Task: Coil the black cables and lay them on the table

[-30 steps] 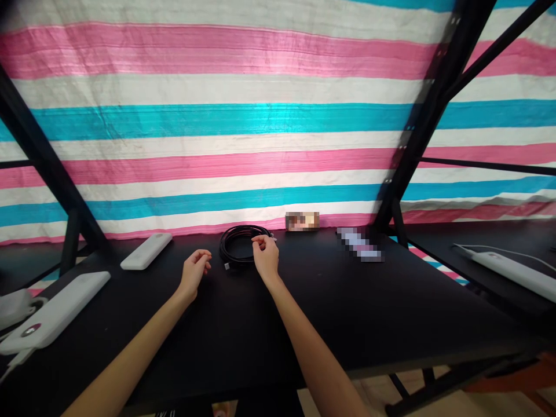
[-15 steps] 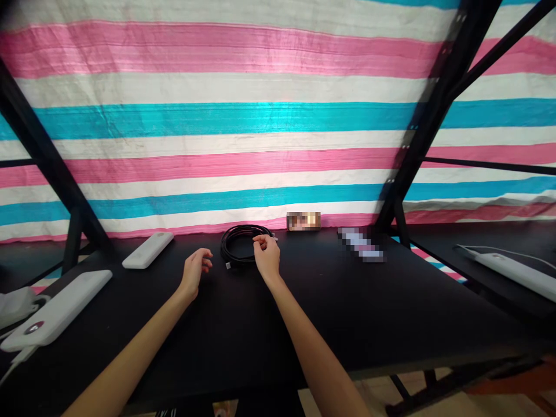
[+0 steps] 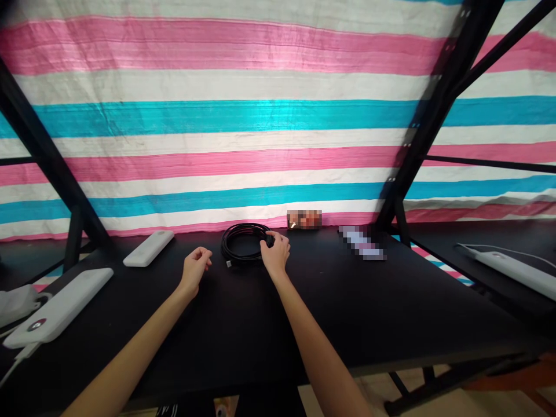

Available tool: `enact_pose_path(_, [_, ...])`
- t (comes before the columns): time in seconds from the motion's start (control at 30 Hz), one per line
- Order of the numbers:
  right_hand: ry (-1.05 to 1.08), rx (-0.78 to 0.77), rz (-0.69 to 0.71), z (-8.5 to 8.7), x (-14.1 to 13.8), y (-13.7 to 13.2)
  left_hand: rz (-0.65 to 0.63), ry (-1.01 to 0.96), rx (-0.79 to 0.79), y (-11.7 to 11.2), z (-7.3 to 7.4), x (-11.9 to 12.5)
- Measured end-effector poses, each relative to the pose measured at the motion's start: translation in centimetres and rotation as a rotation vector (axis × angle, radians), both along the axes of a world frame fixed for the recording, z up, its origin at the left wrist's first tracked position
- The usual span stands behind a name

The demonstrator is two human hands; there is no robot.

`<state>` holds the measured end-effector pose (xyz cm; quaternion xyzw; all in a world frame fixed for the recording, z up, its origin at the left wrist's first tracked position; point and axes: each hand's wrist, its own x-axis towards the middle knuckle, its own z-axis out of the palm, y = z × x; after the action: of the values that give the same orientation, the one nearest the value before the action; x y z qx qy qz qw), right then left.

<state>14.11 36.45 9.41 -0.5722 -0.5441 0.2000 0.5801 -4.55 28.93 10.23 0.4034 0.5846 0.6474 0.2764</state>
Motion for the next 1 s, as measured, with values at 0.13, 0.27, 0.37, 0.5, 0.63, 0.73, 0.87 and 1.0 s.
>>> enact_pose_path(0.13, [0.022, -0.061, -0.015, -1.4, 0.6, 1.5, 0.004, 0.003, -0.004, -0.1, 0.1, 0.0])
enact_pose_path(0.27, [0.027, -0.123, 0.036, -2.5, 0.7, 2.7, 0.006, 0.008, -0.004, -0.1, 0.1, 0.0])
enact_pose_path(0.37, [0.014, -0.168, 0.066, -2.8, 0.7, 3.1, 0.005, 0.015, 0.001, -0.1, 0.1, -0.1])
enact_pose_path(0.5, [-0.018, -0.220, 0.094, -2.8, 0.9, 3.1, 0.005, 0.039, 0.006, -0.1, 0.1, -0.1])
enact_pose_path(0.63, [-0.063, -0.242, 0.131, -2.7, 1.0, 2.9, 0.004, 0.089, 0.014, 0.0, 0.0, 0.0])
enact_pose_path(0.73, [-0.097, -0.246, 0.164, -2.5, 0.9, 2.5, 0.009, 0.147, 0.024, 0.0, 0.0, -0.1])
enact_pose_path(0.87, [-0.126, -0.248, 0.200, -2.3, 0.4, 1.9, 0.034, 0.276, 0.059, -0.1, 0.2, 0.0])
enact_pose_path(1.0, [-0.122, -0.236, 0.280, -2.0, -0.4, 1.0, 0.028, 0.449, 0.117, -0.5, 0.6, 0.4])
